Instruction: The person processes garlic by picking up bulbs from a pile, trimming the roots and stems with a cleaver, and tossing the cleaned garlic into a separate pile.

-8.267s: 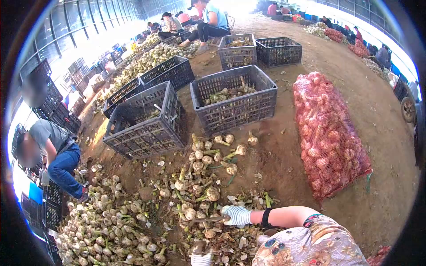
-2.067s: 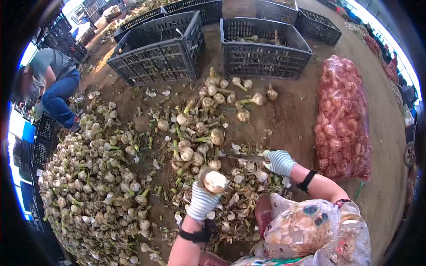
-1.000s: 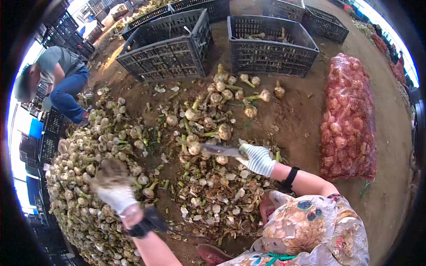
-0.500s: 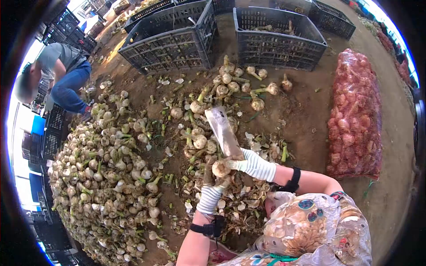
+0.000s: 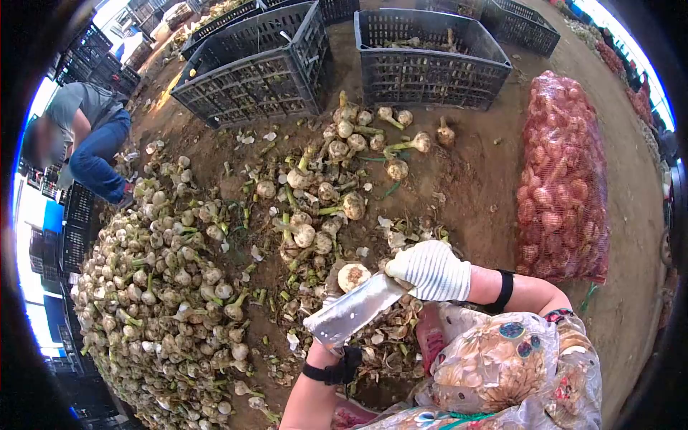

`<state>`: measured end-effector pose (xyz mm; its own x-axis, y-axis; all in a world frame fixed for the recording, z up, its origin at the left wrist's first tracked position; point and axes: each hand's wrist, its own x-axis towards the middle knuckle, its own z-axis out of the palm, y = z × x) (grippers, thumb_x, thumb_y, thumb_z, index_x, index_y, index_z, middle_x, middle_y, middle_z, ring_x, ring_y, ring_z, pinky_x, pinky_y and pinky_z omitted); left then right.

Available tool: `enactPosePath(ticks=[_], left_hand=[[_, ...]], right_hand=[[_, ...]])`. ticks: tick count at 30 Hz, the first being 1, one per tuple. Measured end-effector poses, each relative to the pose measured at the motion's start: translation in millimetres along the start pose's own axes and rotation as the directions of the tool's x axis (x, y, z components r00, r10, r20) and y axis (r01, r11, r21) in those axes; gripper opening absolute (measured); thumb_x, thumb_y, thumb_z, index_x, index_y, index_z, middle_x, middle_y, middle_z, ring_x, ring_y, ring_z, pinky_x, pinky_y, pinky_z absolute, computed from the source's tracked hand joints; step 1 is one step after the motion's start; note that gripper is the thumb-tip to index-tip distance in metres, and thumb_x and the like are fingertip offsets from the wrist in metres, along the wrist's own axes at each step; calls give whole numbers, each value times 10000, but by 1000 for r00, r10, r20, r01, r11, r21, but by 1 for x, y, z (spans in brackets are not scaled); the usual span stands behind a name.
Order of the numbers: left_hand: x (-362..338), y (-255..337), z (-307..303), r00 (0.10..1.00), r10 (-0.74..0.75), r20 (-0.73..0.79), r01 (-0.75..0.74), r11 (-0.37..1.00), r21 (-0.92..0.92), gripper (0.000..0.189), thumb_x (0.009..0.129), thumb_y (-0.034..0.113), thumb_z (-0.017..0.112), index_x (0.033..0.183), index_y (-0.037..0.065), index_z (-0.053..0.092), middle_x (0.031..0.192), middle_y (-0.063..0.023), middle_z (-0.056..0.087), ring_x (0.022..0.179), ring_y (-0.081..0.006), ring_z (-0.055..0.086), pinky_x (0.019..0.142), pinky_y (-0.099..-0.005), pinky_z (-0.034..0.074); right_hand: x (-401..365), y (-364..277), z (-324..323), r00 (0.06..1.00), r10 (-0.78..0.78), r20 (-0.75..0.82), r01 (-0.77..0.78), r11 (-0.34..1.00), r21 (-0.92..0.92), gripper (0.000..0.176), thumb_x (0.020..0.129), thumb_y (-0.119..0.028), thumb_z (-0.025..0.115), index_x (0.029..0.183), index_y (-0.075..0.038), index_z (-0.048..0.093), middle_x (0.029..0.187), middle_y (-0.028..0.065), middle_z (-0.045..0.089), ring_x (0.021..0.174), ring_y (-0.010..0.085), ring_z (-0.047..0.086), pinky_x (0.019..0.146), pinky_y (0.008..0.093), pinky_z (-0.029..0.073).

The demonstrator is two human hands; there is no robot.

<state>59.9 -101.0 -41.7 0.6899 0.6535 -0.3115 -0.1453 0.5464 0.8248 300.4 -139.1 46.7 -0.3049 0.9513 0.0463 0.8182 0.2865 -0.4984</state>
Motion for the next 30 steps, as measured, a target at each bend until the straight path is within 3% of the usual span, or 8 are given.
enactPosePath(ticks=[6, 8, 12, 16, 21, 24, 28, 30], left_hand=[[5, 9, 15, 997, 41, -64, -26, 976, 217, 434, 878, 331, 627, 1233, 106, 517, 1138, -101, 602, 1073, -227, 567, 908, -389, 506], [13, 17, 26, 987, 94, -134, -34, 918, 395, 443, 872, 359, 633, 1223, 111, 526, 1130, -101, 607, 1070, -230, 569, 912, -401, 504], [35, -6, 7, 985, -23, -172, 12, 998, -63, 477, 809, 519, 647, 1167, 211, 582, 1075, -43, 630, 962, -242, 611, 899, -487, 494], [38, 19, 0, 963, 218, -160, -180, 959, 219, 560, 845, 187, 688, 1327, 177, 403, 1116, -107, 578, 972, -258, 618, 765, -394, 564], [24, 48, 28, 813, -280, -511, -45, 844, -534, 257, 876, 213, 676, 1099, 153, 562, 920, -71, 642, 686, -162, 625, 577, -301, 560], [34, -4, -16, 906, -406, -117, 138, 545, -827, 417, 904, 413, 594, 1182, 106, 544, 1048, -112, 632, 949, -258, 612, 879, -465, 501], [30, -39, -13, 903, -97, -419, -102, 899, -427, 573, 939, 503, 466, 1333, 88, 449, 1241, -132, 558, 1173, -259, 515, 1050, -398, 392], [27, -45, -17, 921, -6, -389, -164, 901, -402, 491, 938, 457, 503, 1269, 95, 497, 1212, -119, 572, 1147, -236, 527, 1025, -397, 416]], right_hand=[[-5, 8, 6, 999, -10, 30, 11, 1000, -23, 85, 714, -156, 613, 781, -124, 570, 636, 124, 576, 608, 313, 625, 525, 428, 474], [-13, 33, 27, 982, 180, 62, -182, 982, 40, 146, 749, -193, 632, 837, -90, 580, 675, 154, 605, 651, 346, 634, 553, 429, 490], [-48, 102, 60, 851, 525, -19, -525, 851, 11, 245, 805, -280, 674, 891, -71, 579, 747, 173, 632, 685, 376, 624, 570, 420, 488], [-48, 56, 58, 910, 356, -213, -287, 911, 298, 211, 773, -225, 679, 926, -100, 605, 735, 130, 624, 650, 276, 646, 534, 357, 491], [-28, 15, 62, 999, 30, -13, -28, 993, 114, 68, 725, -164, 607, 762, -150, 552, 645, 93, 549, 593, 328, 577, 539, 424, 449], [-9, 18, 58, 999, 34, -11, -34, 998, 57, 70, 749, -193, 595, 771, -128, 584, 661, 100, 576, 618, 315, 605, 551, 425, 464], [3, 21, 57, 996, 30, -86, -31, 999, -11, 71, 762, -193, 584, 779, -126, 603, 653, 102, 582, 611, 291, 608, 540, 420, 461], [5, 22, 59, 995, 26, -96, -29, 999, -29, 85, 754, -195, 589, 797, -124, 606, 660, 106, 586, 615, 294, 609, 543, 424, 464]])
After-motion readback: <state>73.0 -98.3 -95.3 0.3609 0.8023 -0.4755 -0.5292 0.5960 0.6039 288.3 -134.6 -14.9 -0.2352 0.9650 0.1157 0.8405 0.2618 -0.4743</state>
